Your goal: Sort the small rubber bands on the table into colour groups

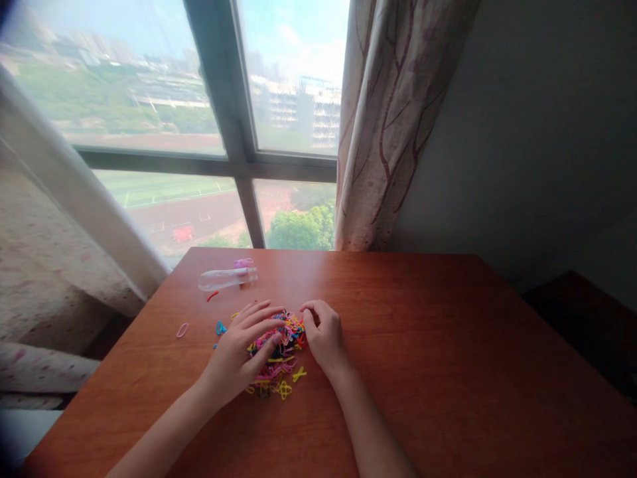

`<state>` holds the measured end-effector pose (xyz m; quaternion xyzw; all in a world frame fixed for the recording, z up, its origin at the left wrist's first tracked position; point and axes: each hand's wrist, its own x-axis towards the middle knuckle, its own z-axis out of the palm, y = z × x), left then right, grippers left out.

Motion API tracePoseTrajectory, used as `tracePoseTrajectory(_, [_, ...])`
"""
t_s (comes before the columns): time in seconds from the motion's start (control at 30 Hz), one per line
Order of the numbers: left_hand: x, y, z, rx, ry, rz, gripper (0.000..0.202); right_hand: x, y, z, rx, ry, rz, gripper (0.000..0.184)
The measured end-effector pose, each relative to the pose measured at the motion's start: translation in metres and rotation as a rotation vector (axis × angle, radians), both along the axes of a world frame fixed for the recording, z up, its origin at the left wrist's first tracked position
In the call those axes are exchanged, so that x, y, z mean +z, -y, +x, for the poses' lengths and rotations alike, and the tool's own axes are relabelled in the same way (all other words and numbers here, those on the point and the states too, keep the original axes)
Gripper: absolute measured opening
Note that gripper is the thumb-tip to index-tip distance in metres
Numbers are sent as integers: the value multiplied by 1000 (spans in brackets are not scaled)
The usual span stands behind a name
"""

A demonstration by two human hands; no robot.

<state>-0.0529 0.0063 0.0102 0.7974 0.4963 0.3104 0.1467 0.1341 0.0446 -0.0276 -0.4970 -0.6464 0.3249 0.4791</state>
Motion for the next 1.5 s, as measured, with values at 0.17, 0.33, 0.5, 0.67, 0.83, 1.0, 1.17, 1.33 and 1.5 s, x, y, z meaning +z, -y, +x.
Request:
tracePoseTrajectory(0.17, [-4, -11, -53, 298, -85, 88, 35, -1, 0, -2, -33, 12, 40, 24])
tracePoseTrajectory(0.33, [-23, -14, -100, 567, -364, 72, 50, 0, 0, -2, -27, 30, 61, 27])
tracePoseTrajectory(0.5, [-34, -15, -94, 492, -329, 48, 46, 0, 0, -2, -17, 56, 72, 30])
tracePoseTrajectory(0.67, [-32, -9, -65, 297, -126, 9, 38, -2, 0, -3, 5, 67, 76, 30])
tracePoseTrajectory(0.83, [-25, 4, -36, 68, -8, -34, 29, -3, 0, -3, -2, 83, 84, 30])
tracePoseTrajectory(1.0, [-16, 5, -36, 51, -66, 60, 26, -4, 1, -3, 4, 78, 83, 31])
tracePoseTrajectory(1.17, [-3, 11, -86, 452, -343, 146, 36, -2, 1, -3, 6, 68, 70, 31])
tracePoseTrajectory(1.33, [-2, 37, -154, 740, -655, 52, 47, -2, 0, -3, 9, 81, 81, 32])
tracePoseTrajectory(1.5, [-17, 43, -183, 721, -615, -130, 35, -2, 0, -3, -1, 88, 76, 31])
